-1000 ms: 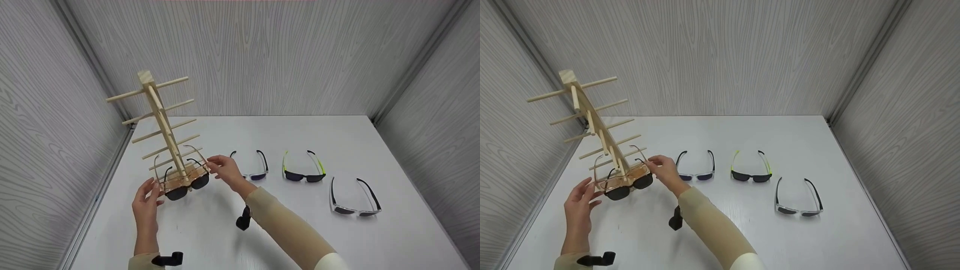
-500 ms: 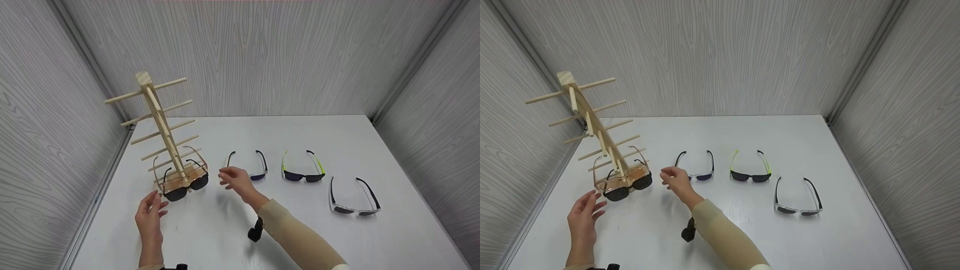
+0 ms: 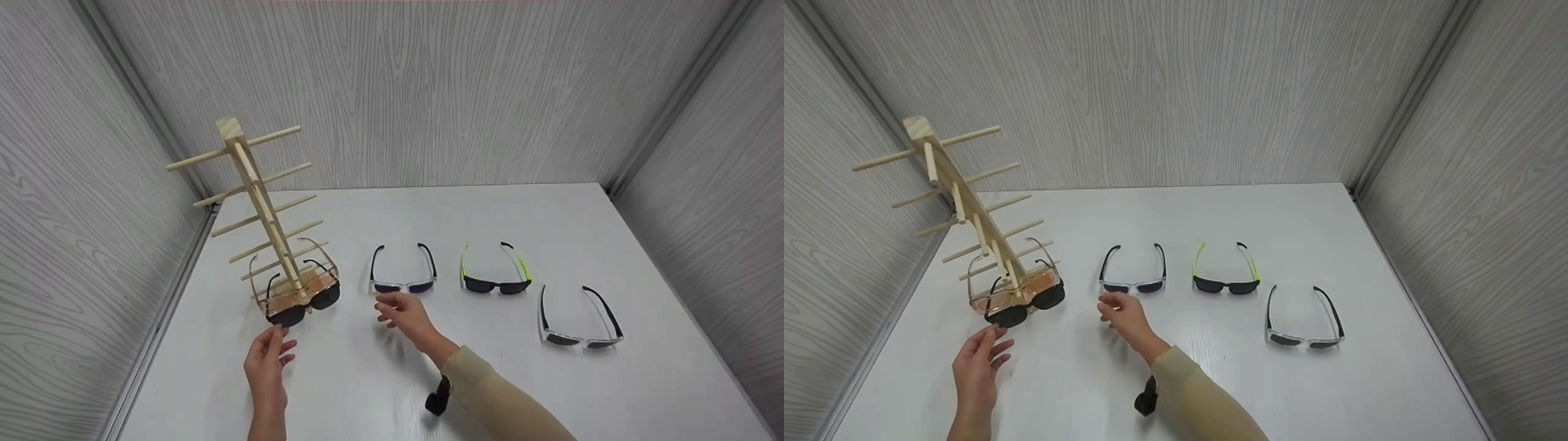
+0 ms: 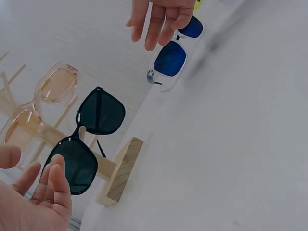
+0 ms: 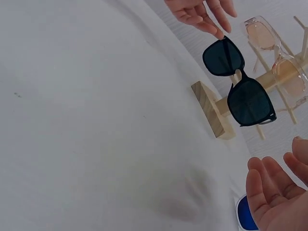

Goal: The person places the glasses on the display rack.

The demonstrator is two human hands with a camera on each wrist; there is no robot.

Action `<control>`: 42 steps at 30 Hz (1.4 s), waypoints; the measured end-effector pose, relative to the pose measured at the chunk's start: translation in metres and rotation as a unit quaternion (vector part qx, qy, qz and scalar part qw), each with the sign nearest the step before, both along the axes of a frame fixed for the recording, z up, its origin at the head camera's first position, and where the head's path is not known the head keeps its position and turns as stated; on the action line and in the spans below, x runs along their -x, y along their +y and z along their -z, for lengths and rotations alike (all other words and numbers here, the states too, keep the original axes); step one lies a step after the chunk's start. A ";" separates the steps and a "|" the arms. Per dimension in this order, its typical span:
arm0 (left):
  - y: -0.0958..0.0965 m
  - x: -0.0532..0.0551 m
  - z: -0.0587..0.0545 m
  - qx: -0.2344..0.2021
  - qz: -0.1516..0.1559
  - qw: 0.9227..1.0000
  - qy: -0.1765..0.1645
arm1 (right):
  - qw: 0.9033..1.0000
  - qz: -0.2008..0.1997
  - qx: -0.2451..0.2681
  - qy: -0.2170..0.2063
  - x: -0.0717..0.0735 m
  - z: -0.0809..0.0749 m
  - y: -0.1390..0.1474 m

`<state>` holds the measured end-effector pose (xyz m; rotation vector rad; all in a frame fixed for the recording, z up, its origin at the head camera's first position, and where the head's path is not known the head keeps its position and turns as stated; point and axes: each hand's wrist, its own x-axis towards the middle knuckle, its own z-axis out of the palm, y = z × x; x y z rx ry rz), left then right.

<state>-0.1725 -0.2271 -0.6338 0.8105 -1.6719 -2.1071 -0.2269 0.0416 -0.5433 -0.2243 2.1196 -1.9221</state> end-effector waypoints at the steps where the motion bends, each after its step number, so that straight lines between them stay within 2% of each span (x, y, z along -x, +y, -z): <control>1: 0.004 0.000 0.001 -0.005 0.000 1.000 -0.009 | 1.000 0.003 0.001 -0.003 -0.002 -0.002 0.002; 4: 0.015 0.001 0.001 -0.003 0.012 0.999 -0.035 | 1.000 0.016 0.004 -0.018 -0.007 -0.001 0.009; 5: 0.019 0.005 0.007 0.009 0.006 0.998 -0.057 | 0.999 0.021 0.004 -0.026 -0.008 0.003 0.011; 6: 0.022 0.005 0.006 0.008 0.013 0.998 -0.061 | 0.999 0.026 0.004 -0.033 -0.007 0.007 0.013; 11: 0.039 0.005 -0.002 -0.006 0.056 0.996 -0.073 | 0.998 0.046 0.006 -0.039 -0.004 0.028 0.025; 13: 0.044 0.004 -0.006 -0.010 0.081 0.994 -0.066 | 0.998 0.052 0.010 -0.038 -0.004 0.032 0.029; 16: 0.053 -0.001 -0.019 -0.018 0.113 0.991 -0.064 | 0.997 0.061 0.017 -0.043 -0.003 0.036 0.036; 19: 0.064 -0.006 -0.038 -0.010 0.145 0.988 -0.050 | 0.996 0.079 0.019 -0.048 -0.003 0.039 0.044; 21: 0.074 -0.008 -0.051 0.018 0.158 0.986 -0.054 | 0.994 0.095 0.020 -0.053 -0.002 0.040 0.049; 23: 0.079 -0.008 -0.055 0.056 0.181 0.981 -0.039 | 0.992 0.109 0.020 -0.055 -0.001 0.041 0.053; 26: 0.087 -0.002 -0.053 0.092 0.201 0.974 -0.039 | 0.989 0.132 0.018 -0.063 0.001 0.040 0.059; 28: 0.093 0.003 -0.051 0.097 0.209 0.972 -0.035 | 0.987 0.148 0.016 -0.064 0.001 0.040 0.063; 35: 0.112 0.022 -0.053 0.092 0.210 0.973 -0.025 | 0.973 0.212 0.004 -0.093 0.006 0.038 0.072; 39: 0.118 0.031 -0.057 0.096 0.208 0.973 -0.024 | 0.967 0.239 0.000 -0.089 0.010 0.034 0.070; 42: 0.124 0.038 -0.056 0.103 0.213 0.971 -0.030 | 0.961 0.263 -0.003 -0.082 0.013 0.035 0.071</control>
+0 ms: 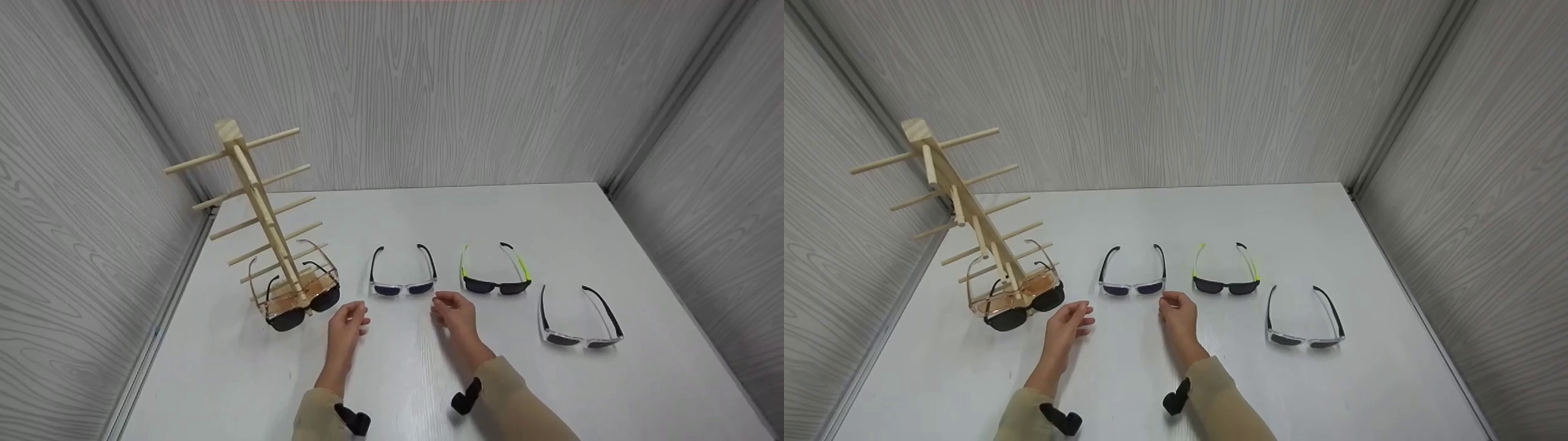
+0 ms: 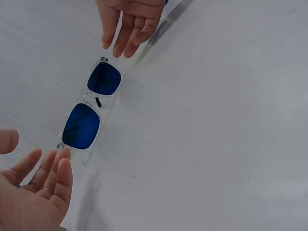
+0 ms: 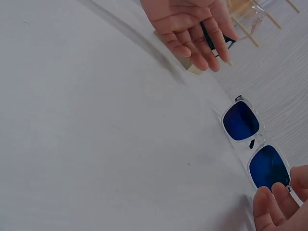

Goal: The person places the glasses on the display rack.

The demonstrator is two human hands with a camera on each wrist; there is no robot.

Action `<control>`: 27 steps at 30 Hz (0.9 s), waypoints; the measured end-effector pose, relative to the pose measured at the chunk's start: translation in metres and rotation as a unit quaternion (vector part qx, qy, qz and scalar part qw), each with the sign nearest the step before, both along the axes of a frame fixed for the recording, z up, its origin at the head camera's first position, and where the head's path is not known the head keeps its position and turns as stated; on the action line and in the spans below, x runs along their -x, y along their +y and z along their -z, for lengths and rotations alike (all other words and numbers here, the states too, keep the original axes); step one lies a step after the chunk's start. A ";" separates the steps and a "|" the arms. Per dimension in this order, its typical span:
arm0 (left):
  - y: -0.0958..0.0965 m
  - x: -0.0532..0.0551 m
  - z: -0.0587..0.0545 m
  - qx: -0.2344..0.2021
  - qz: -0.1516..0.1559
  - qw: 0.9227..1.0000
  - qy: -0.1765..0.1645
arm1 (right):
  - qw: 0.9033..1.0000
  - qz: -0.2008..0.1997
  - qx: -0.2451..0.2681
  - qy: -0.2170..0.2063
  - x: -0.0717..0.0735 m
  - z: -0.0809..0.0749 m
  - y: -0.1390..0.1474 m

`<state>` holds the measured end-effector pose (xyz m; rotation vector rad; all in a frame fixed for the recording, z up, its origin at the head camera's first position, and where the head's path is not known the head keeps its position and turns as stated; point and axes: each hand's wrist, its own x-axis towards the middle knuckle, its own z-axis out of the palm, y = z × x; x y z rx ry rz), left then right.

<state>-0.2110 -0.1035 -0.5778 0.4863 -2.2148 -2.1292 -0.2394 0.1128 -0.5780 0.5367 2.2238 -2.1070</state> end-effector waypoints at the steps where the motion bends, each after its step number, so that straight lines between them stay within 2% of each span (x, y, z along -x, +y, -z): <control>1: 0.001 0.002 0.000 0.002 0.001 1.000 0.001 | 1.000 0.006 0.001 0.000 0.001 0.000 0.001; 6: 0.008 0.013 0.001 -0.002 0.004 1.000 0.007 | 1.000 0.018 0.012 0.012 0.007 0.000 0.005; 12: 0.013 0.023 0.001 -0.044 0.002 0.999 0.001 | 0.999 0.009 0.023 0.029 0.015 0.003 0.005; 17: 0.018 0.033 0.002 -0.069 0.002 0.998 0.004 | 0.999 0.014 0.021 0.023 0.022 0.003 0.004; 27: 0.025 0.047 0.003 -0.077 -0.005 0.997 -0.003 | 1.000 0.007 0.006 0.007 0.031 -0.006 -0.001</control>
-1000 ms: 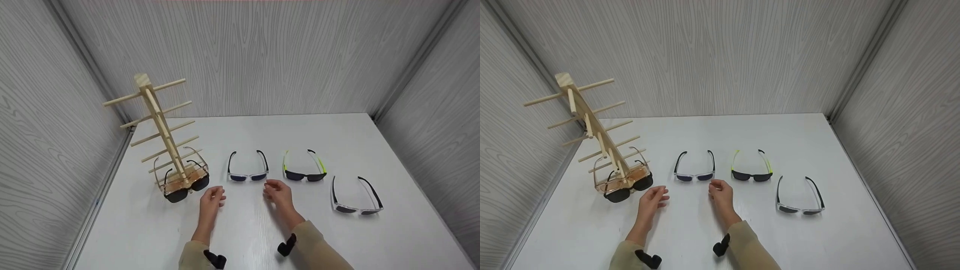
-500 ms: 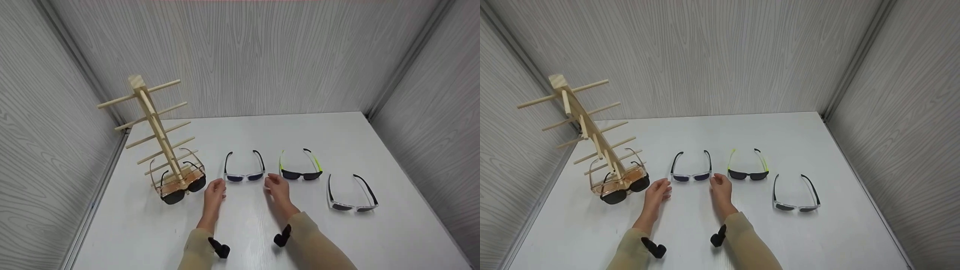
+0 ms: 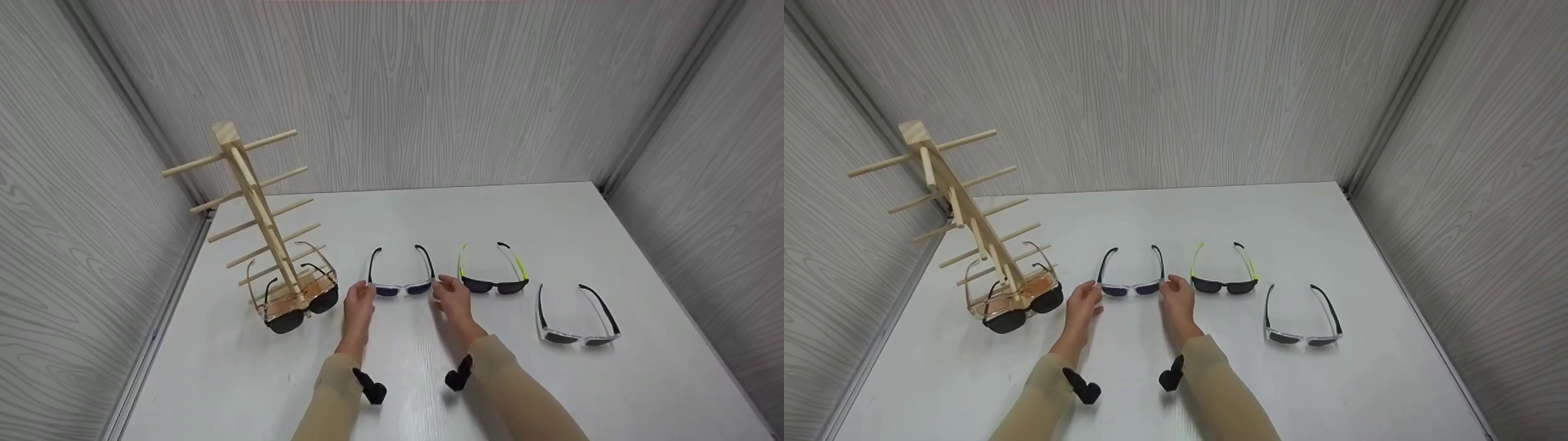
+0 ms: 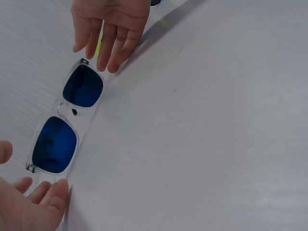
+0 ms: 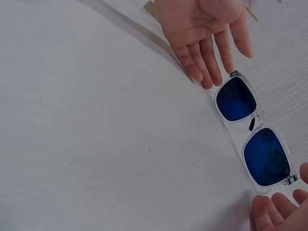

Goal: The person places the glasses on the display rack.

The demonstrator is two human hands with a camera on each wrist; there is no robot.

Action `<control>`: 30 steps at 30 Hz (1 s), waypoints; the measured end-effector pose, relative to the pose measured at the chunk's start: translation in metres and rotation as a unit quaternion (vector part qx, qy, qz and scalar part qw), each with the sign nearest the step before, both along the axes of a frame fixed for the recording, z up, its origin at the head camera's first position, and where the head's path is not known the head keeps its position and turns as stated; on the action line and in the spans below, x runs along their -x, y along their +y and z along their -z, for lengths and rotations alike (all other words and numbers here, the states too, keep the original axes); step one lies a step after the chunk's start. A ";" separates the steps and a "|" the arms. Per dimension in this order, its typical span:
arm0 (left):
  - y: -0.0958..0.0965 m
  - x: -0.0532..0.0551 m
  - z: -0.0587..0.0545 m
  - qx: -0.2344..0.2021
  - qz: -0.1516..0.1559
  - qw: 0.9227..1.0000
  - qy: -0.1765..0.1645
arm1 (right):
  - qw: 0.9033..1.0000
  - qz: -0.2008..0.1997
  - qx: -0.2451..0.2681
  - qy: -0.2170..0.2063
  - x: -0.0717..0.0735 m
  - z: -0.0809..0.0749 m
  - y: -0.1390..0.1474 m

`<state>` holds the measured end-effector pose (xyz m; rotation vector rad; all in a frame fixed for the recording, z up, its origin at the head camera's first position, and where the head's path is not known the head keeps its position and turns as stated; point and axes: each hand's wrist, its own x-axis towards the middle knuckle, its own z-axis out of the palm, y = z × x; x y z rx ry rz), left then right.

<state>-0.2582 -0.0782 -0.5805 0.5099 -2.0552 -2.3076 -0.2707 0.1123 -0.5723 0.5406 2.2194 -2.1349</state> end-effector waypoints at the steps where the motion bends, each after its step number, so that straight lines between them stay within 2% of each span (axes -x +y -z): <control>1: 0.001 0.001 0.000 -0.001 -0.002 1.000 0.001 | 1.000 -0.002 -0.001 0.000 0.000 -0.001 0.000; 12: 0.004 0.008 0.001 0.009 -0.040 0.999 0.021 | 1.000 0.005 -0.006 0.016 0.007 0.002 -0.006; 21: 0.004 0.009 0.005 0.014 -0.053 0.998 0.014 | 1.000 0.009 -0.023 0.000 0.009 -0.001 -0.008; 30: 0.006 0.008 0.004 0.033 -0.068 0.997 0.028 | 1.000 0.020 -0.019 0.014 0.009 -0.003 -0.007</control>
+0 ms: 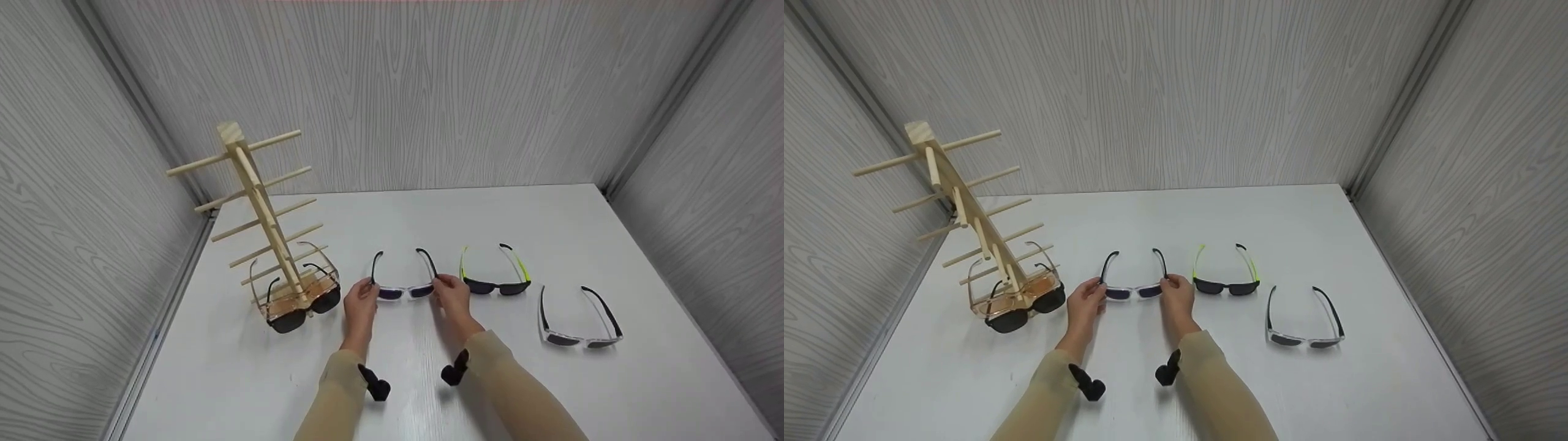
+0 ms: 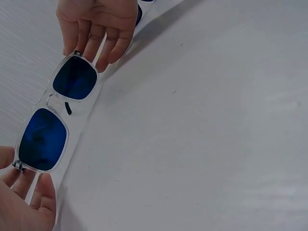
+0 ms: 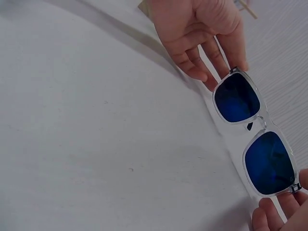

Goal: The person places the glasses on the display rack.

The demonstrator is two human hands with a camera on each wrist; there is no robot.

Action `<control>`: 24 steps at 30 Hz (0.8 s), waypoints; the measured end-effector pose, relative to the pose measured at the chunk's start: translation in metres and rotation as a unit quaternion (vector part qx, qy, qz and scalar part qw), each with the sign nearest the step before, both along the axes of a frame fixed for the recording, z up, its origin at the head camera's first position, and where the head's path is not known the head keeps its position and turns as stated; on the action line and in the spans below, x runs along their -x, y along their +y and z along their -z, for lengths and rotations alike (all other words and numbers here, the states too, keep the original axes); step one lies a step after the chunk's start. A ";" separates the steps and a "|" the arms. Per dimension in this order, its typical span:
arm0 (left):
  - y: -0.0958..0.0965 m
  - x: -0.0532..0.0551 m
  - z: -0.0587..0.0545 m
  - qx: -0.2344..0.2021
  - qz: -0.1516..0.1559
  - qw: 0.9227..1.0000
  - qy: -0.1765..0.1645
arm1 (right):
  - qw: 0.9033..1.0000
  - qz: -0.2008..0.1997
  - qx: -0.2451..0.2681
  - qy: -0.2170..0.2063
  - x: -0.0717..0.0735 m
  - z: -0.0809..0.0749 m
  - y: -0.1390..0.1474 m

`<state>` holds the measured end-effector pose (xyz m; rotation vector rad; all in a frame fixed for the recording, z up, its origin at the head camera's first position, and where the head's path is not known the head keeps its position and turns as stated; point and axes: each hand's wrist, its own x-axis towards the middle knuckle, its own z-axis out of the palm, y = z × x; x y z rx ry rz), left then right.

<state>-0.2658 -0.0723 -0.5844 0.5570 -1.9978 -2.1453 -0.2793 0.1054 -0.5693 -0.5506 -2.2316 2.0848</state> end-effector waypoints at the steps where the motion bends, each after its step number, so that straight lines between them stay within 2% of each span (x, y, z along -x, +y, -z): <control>1: 0.000 -0.001 0.000 0.004 -0.001 1.000 0.000 | 1.000 0.000 0.003 0.000 -0.001 -0.001 0.000; 5: 0.001 -0.003 -0.003 0.014 0.000 1.000 0.007 | 1.000 -0.001 0.008 0.008 -0.004 -0.004 0.001; 8: 0.001 -0.006 -0.007 0.017 0.005 1.000 0.026 | 1.000 0.002 0.017 0.015 -0.006 -0.008 0.002; 15: 0.001 -0.025 -0.040 0.002 0.019 0.998 0.056 | 0.999 0.004 0.037 0.037 -0.010 -0.011 0.006; 21: 0.004 -0.021 -0.026 0.017 0.016 0.998 0.062 | 0.997 0.005 0.054 0.055 -0.015 -0.017 0.011; 24: 0.005 -0.022 -0.024 0.038 0.010 0.997 0.072 | 0.996 0.003 0.055 0.066 -0.018 -0.019 0.013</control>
